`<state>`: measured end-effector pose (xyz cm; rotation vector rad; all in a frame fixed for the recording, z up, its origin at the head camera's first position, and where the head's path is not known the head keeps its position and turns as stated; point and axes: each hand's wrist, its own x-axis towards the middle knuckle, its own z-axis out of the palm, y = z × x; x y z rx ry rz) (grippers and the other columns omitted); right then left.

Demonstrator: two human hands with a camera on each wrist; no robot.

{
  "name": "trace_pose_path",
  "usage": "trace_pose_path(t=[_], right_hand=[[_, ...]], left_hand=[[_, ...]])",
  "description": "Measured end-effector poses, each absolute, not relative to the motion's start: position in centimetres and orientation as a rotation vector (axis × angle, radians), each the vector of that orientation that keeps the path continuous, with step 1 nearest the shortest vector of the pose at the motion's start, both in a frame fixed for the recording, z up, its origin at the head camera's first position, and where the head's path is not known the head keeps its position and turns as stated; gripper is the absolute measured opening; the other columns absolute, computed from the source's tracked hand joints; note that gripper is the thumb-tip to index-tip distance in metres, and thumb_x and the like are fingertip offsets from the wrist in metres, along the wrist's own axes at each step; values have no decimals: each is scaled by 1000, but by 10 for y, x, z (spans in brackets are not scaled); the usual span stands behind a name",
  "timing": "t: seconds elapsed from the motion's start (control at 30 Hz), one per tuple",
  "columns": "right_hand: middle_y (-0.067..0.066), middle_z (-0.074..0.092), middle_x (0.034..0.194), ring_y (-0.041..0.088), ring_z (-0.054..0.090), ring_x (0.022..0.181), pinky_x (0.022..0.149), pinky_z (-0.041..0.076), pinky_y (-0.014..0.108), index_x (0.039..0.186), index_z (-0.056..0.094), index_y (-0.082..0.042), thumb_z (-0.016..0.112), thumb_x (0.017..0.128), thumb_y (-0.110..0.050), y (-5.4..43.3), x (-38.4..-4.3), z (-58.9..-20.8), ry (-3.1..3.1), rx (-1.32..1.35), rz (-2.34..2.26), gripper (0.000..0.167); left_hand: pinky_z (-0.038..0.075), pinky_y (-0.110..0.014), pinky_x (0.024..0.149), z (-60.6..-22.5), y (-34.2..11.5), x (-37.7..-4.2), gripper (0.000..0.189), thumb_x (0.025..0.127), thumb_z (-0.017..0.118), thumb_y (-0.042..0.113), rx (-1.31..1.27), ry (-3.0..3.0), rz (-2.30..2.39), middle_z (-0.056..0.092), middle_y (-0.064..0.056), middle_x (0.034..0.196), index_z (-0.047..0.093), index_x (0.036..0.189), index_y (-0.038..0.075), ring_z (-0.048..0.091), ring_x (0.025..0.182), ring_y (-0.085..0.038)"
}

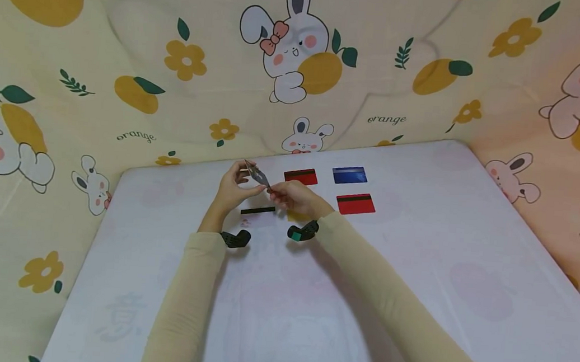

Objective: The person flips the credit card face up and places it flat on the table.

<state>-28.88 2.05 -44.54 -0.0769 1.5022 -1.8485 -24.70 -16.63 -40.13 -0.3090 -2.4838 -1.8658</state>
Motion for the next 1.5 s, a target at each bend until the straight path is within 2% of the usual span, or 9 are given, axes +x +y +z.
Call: trace_pose_path(t=[0.13, 0.27, 0.4, 0.5, 0.6, 0.7, 1.07, 1.3, 1.5], right_hand=[[-2, 54, 67, 8, 45, 55, 47, 31, 16, 109, 48, 9, 38, 102, -13, 19, -288, -445, 1466, -84, -1884, 25], [-2, 52, 67, 8, 43, 55, 46, 30, 16, 103, 48, 4, 37, 103, -15, 18, -290, -446, 1452, -27, -1942, 22], [-2, 52, 67, 7, 43, 55, 47, 31, 15, 105, 50, 5, 41, 102, -15, 18, -293, -447, 1514, 58, -1966, 22], [-1, 54, 69, 8, 43, 55, 48, 31, 16, 114, 50, 9, 43, 101, -15, 19, -294, -447, 1569, 123, -1973, 28], [0, 54, 72, 8, 43, 55, 49, 31, 16, 116, 52, 9, 45, 101, -15, 21, -294, -447, 1619, 172, -1972, 29], [2, 53, 75, 8, 43, 55, 50, 32, 16, 113, 54, 7, 47, 100, -16, 21, -295, -448, 1656, 197, -1953, 28], [-2, 55, 68, 7, 43, 53, 48, 34, 17, 109, 59, 7, 53, 98, -16, 19, -296, -449, 1775, 281, -1916, 26], [-2, 59, 72, 6, 45, 53, 49, 37, 15, 110, 65, 1, 59, 95, -19, 24, -294, -449, 1851, 353, -1849, 26], [0, 57, 76, 6, 45, 55, 50, 37, 15, 117, 64, 0, 55, 96, -18, 27, -291, -449, 1878, 379, -1872, 28]], left_hand=[[41, -29, 95, -403, -166, -248, 62, 76, 76, 0, -266, -2470, -1890, 56, -21, 127, 47, 131, -5, 56, 108, -10], [42, -45, 103, -405, -168, -249, 65, 76, 78, 0, -202, -2444, -1925, 56, -17, 124, 47, 132, -4, 56, 105, -11], [49, -29, 95, -421, -177, -255, 55, 81, 75, 8, -141, -2456, -1888, 60, -17, 121, 51, 130, -2, 60, 103, -13], [46, -12, 76, -433, -184, -258, 41, 88, 69, 19, -93, -2497, -1836, 68, -4, 102, 58, 122, -2, 62, 89, -1], [42, -14, 70, -434, -187, -256, 37, 93, 63, 25, -58, -2514, -1826, 64, 13, 78, 61, 112, -6, 58, 77, 4], [39, -16, 69, -437, -189, -256, 39, 95, 59, 26, -58, -2507, -1835, 60, 20, 67, 62, 108, -10, 57, 74, 3], [43, -13, 65, -451, -188, -260, 33, 96, 57, 17, 43, -2546, -1789, 59, 15, 67, 63, 105, -13, 55, 67, 3], [40, -12, 64, -458, -190, -262, 31, 97, 54, 19, 210, -2595, -1709, 55, 11, 67, 65, 103, -10, 48, 66, 1], [40, -13, 67, -462, -192, -265, 33, 97, 53, 22, 298, -2652, -1605, 63, -1, 78, 67, 106, -7, 50, 73, -4]])
